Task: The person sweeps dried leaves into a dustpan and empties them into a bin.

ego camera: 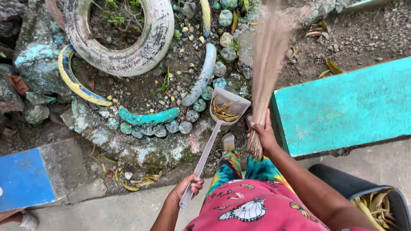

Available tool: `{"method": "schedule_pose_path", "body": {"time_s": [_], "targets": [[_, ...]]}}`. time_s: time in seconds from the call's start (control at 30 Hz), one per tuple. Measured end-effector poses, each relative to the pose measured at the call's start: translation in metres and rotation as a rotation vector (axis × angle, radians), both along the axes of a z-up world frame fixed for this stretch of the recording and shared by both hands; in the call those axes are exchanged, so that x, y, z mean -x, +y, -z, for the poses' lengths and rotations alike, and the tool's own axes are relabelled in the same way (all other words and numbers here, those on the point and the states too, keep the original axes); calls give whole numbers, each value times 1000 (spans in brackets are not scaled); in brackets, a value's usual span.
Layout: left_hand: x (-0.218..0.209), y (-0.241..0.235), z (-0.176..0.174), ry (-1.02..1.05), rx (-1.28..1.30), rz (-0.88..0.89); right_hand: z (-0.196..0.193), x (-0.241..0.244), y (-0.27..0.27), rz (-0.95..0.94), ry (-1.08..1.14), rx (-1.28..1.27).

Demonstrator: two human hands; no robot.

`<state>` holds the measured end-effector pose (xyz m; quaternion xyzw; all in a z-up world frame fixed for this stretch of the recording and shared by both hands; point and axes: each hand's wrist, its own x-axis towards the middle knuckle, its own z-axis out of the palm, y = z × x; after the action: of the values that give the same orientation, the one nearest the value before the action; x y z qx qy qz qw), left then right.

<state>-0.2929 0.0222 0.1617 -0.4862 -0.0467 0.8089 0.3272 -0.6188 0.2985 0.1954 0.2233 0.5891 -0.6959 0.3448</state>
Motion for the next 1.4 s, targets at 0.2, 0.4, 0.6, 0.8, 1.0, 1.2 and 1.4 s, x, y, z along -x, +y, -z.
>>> {"method": "schedule_pose_path", "body": {"time_s": [0.2, 0.4, 0.6, 0.8, 1.0, 1.2, 1.4], "targets": [[43, 11, -5, -11, 114, 34, 78, 101, -22, -53, -168, 389], [94, 16, 12, 133, -137, 19, 1, 114, -54, 215, -3, 265], [164, 42, -6, 70, -70, -95, 40, 255, -95, 19, -360, 487], [220, 56, -32, 35, 215, 1, -11, 241, -164, 216, -196, 141], [214, 65, -18, 63, -89, -167, -40, 247, -160, 75, -350, 261], [225, 67, -56, 52, 182, 2, 17, 304, -81, 208, -229, 388], [201, 64, -55, 115, 132, -7, -15, 242, 35, 21, -400, 452]]}}
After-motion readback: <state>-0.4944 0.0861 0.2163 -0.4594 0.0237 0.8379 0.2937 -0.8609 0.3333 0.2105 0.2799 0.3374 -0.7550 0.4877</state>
